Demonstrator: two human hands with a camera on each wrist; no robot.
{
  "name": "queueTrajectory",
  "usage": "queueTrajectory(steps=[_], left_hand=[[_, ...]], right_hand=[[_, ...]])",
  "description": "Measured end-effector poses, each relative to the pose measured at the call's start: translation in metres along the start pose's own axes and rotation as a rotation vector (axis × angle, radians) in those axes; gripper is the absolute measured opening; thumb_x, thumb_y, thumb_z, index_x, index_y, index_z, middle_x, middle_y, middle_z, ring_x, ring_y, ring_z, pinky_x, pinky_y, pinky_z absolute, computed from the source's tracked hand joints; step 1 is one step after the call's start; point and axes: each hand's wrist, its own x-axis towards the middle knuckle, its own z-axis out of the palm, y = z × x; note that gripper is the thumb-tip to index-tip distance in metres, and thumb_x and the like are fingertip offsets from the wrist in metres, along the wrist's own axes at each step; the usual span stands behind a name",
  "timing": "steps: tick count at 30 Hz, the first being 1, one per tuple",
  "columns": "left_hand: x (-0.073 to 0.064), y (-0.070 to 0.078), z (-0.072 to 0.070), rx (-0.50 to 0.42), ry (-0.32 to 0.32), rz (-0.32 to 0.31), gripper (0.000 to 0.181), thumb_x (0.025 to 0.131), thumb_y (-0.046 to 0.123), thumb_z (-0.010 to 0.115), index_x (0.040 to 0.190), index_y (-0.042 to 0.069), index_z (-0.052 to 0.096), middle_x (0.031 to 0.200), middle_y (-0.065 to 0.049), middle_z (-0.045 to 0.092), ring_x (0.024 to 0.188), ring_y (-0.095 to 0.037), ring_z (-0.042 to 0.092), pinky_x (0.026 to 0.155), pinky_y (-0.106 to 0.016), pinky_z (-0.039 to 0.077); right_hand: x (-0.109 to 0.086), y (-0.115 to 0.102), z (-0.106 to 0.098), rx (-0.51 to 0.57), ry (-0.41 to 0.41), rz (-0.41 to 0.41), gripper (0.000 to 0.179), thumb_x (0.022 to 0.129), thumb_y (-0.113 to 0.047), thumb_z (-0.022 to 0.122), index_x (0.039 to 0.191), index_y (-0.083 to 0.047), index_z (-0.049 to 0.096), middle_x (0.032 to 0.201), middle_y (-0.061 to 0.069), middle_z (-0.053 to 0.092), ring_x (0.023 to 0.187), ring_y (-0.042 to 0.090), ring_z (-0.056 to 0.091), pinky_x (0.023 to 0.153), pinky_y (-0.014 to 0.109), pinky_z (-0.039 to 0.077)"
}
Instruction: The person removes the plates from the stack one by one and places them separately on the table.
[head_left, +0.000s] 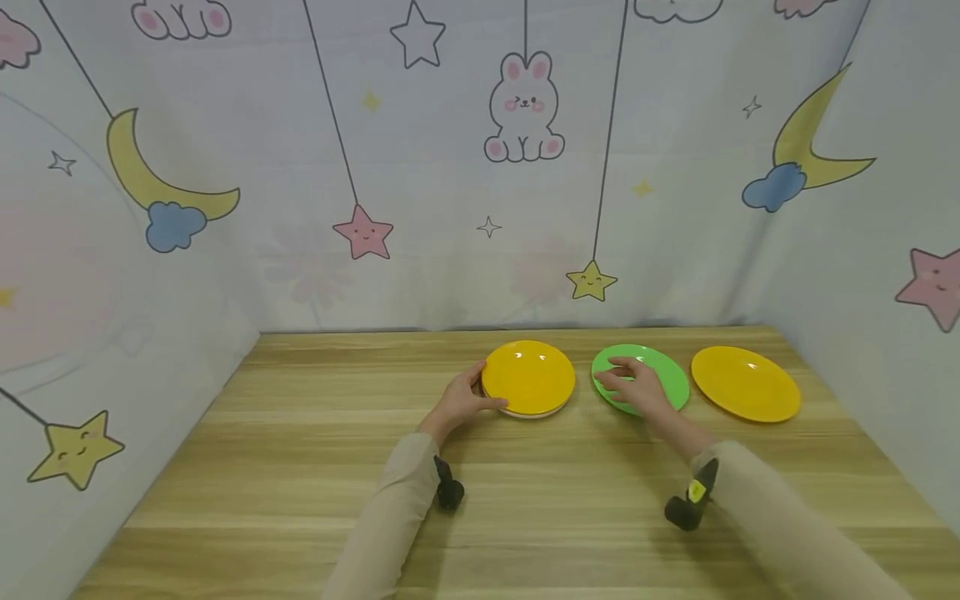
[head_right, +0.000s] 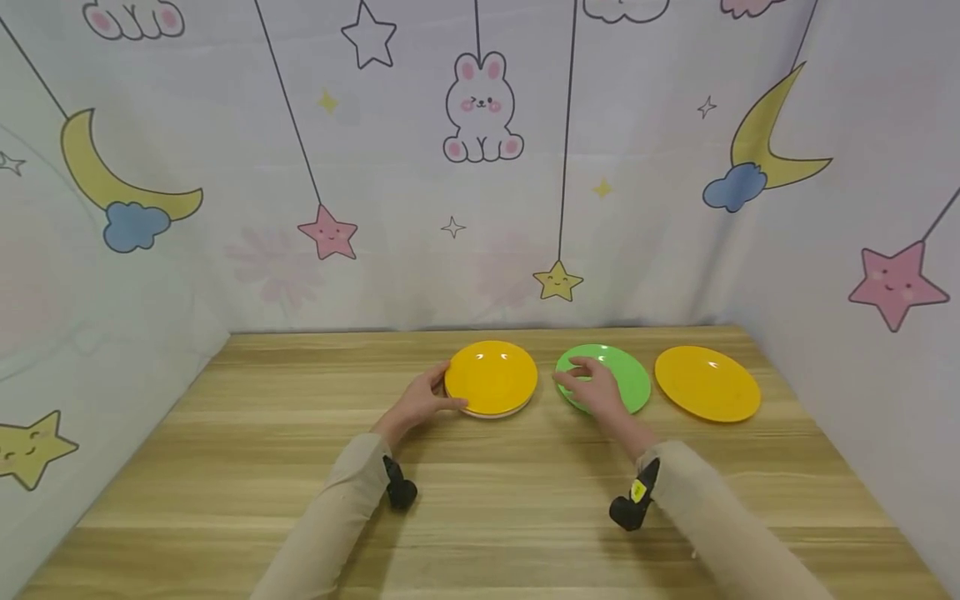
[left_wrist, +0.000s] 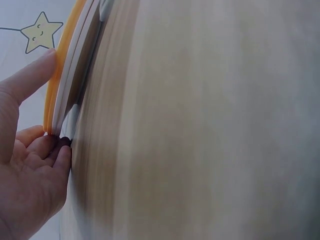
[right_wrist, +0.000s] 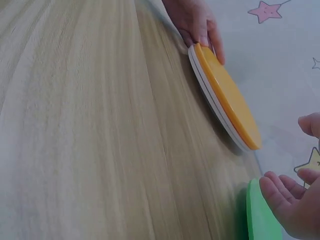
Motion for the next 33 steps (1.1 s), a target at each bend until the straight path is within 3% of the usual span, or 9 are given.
queueTrajectory(steps=[6, 15, 33], left_hand=[[0.0, -0.001, 0.0, -0.001, -0.002, -0.001, 0.089, 0.072, 0.02, 0.077, 0.142, 0.002, 0.026, 0.147, -0.011, 0.027, 0.136, -0.021, 0.022, 0.111, -0.034, 0.02], [0.0, -0.001, -0.001, -0.003, -0.001, 0.003, 0.089, 0.072, 0.02, 0.078, 0.142, 0.001, 0.026, 0.146, -0.012, 0.028, 0.135, -0.022, 0.023, 0.111, -0.035, 0.02], [-0.001, 0.001, -0.001, 0.012, 0.0, -0.001, 0.089, 0.072, 0.022, 0.078, 0.142, 0.002, 0.027, 0.146, -0.012, 0.028, 0.135, -0.023, 0.023, 0.11, -0.035, 0.021]], right_hand=[[0.008, 0.001, 0.02, -0.02, 0.001, 0.003, 0.057, 0.086, -0.022, 0.061, 0.13, 0.008, 0.04, 0.12, 0.026, 0.05, 0.091, 0.026, 0.06, 0.073, 0.031, 0.054], [0.013, 0.002, 0.044, 0.0, -0.01, 0.042, 0.063, 0.082, -0.017, 0.067, 0.131, 0.008, 0.038, 0.114, 0.025, 0.049, 0.084, 0.025, 0.058, 0.066, 0.028, 0.055], [0.021, 0.007, 0.062, -0.042, 0.066, 0.046, 0.055, 0.076, -0.009, 0.069, 0.125, 0.005, 0.048, 0.101, 0.016, 0.048, 0.07, 0.014, 0.052, 0.053, 0.021, 0.05]])
